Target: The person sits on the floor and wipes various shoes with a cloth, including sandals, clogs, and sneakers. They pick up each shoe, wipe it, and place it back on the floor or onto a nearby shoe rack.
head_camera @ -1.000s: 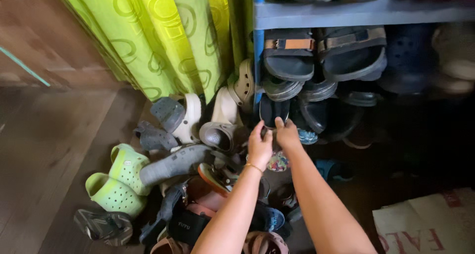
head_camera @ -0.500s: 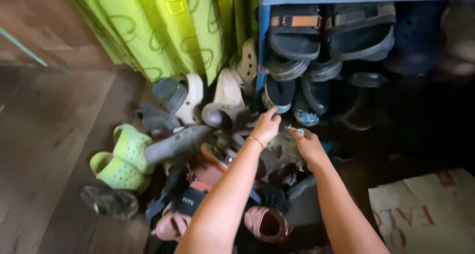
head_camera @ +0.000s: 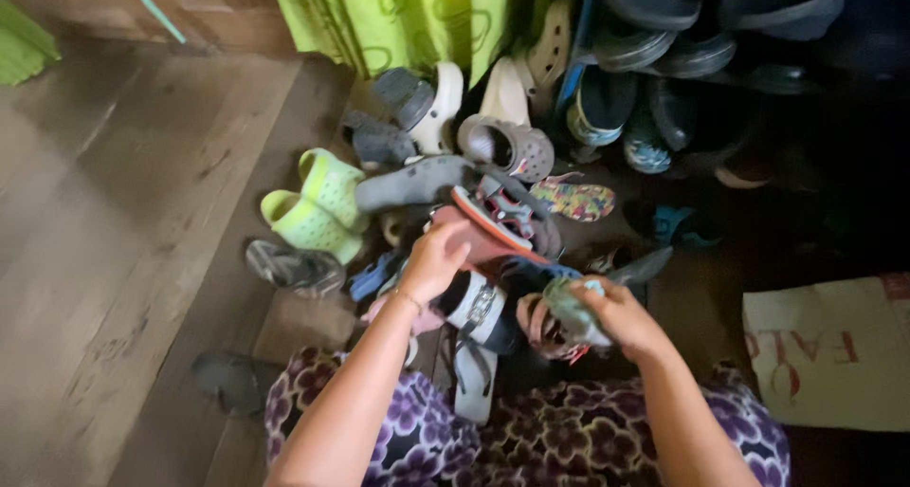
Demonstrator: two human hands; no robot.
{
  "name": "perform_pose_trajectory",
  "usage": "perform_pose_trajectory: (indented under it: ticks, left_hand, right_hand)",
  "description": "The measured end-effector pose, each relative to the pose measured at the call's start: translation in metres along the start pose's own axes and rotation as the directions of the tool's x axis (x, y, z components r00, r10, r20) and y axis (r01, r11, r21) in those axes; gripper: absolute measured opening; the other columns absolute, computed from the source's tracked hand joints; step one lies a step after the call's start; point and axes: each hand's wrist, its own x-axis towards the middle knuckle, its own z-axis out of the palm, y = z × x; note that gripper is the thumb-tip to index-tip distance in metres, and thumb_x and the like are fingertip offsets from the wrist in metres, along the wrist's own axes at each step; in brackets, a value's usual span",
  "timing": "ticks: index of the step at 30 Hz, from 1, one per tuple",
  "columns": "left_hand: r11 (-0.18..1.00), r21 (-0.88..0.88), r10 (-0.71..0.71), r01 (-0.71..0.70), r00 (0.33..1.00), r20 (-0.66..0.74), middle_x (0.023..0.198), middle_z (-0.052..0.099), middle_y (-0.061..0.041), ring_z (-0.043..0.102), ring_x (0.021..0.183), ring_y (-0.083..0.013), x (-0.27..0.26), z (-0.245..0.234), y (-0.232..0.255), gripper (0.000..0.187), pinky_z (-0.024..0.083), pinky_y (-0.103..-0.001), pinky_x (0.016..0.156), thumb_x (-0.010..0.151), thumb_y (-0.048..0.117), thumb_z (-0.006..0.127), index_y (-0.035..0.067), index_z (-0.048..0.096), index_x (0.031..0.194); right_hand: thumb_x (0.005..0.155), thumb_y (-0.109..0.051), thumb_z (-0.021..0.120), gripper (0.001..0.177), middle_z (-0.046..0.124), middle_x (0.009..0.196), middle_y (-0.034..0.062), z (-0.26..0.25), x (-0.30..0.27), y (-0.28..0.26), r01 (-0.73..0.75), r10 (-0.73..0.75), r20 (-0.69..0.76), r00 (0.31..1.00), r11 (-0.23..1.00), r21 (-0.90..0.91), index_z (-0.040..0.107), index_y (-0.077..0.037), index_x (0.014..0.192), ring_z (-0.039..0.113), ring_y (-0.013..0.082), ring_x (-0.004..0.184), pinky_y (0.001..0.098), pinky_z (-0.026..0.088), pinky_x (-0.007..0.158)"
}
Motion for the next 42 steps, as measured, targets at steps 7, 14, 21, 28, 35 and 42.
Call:
perform_pose_trajectory:
  ticks: [7, 14, 21, 28, 35, 42]
  left_hand:
    - [0.968, 0.252, -0.006, -0.006, 0.999, 0.05, 0.115, 0.064, -0.017, 0.059, 0.107, -0.0395, -0.11, 0.014, 0.025, 0.049, 0.049, -0.048, 0.091, 0.072, 0.01, 0.078, 0.009, 0.067, 0.12]
    - [0.966, 0.243, -0.069, 0.092, 0.992, -0.105, 0.11, 0.066, -0.016, 0.058, 0.108, -0.0385, -0.14, 0.033, 0.016, 0.05, 0.047, -0.048, 0.094, 0.077, 0.009, 0.077, 0.012, 0.06, 0.124]
    - [0.804, 0.438, -0.179, 0.402, 0.866, -0.466, 0.085, 0.071, -0.013, 0.066, 0.097, -0.0358, -0.127, -0.007, -0.001, 0.012, 0.049, -0.049, 0.09, 0.07, 0.016, 0.077, 0.009, 0.073, 0.078]
    - [0.238, 0.521, -0.894, 0.819, 0.395, -0.212, 0.15, 0.037, -0.018, 0.049, 0.128, -0.0488, -0.121, 0.014, -0.047, 0.062, 0.047, -0.06, 0.097, 0.097, 0.031, 0.065, 0.018, 0.039, 0.151]
    - [0.522, 0.123, -0.712, 0.844, 0.511, -0.481, 0.136, 0.054, -0.017, 0.055, 0.121, -0.0448, -0.129, 0.029, -0.115, 0.026, 0.054, -0.048, 0.092, 0.101, 0.034, 0.06, 0.023, 0.066, 0.124]
    - [0.794, 0.153, -0.478, 0.589, 0.759, -0.441, 0.128, 0.057, -0.017, 0.061, 0.119, -0.0396, -0.121, 0.009, -0.094, 0.029, 0.056, -0.046, 0.1, 0.09, 0.024, 0.058, 0.013, 0.066, 0.115]
  right_hand:
    - [0.082, -0.035, 0.069, 0.063, 0.072, 0.123, 0.0166, 0.077, -0.02, 0.054, 0.166, 0.005, 0.324, 0.946, 0.849, -0.501, 0.058, -0.02, 0.142, 0.068, 0.0335, 0.113, 0.0422, 0.052, 0.096]
    - [0.085, -0.045, 0.067, 0.067, 0.065, 0.129, 0.0249, 0.078, 0.014, 0.067, 0.044, -0.12, -0.04, 0.992, 0.624, -0.781, 0.052, -0.024, 0.147, 0.063, 0.0452, 0.117, 0.0498, 0.05, 0.1]
    - [0.087, -0.048, 0.063, 0.047, 0.076, 0.114, 0.0192, 0.059, 0.011, 0.041, 0.048, -0.099, -0.011, 0.995, 0.577, -0.815, 0.073, -0.024, 0.126, 0.071, 0.0392, 0.109, 0.0478, 0.052, 0.098]
    - [0.087, -0.043, 0.068, 0.042, 0.077, 0.107, 0.0178, 0.076, -0.023, 0.026, 0.097, -0.204, -0.114, 0.972, 0.796, -0.597, 0.076, -0.017, 0.118, 0.073, 0.0349, 0.103, 0.0413, 0.055, 0.09]
    - [0.091, -0.029, 0.067, 0.037, 0.078, 0.102, 0.0109, 0.082, -0.059, -0.005, 0.032, -0.071, -0.161, 0.984, 0.972, -0.234, 0.074, -0.007, 0.121, 0.069, 0.0195, 0.09, 0.035, 0.054, 0.082]
    - [0.095, -0.023, 0.062, 0.032, 0.075, 0.102, 0.0084, 0.079, -0.075, -0.025, 0.121, -0.123, -0.117, 0.985, 0.992, -0.027, 0.074, -0.002, 0.117, 0.066, 0.0157, 0.09, 0.0308, 0.052, 0.083]
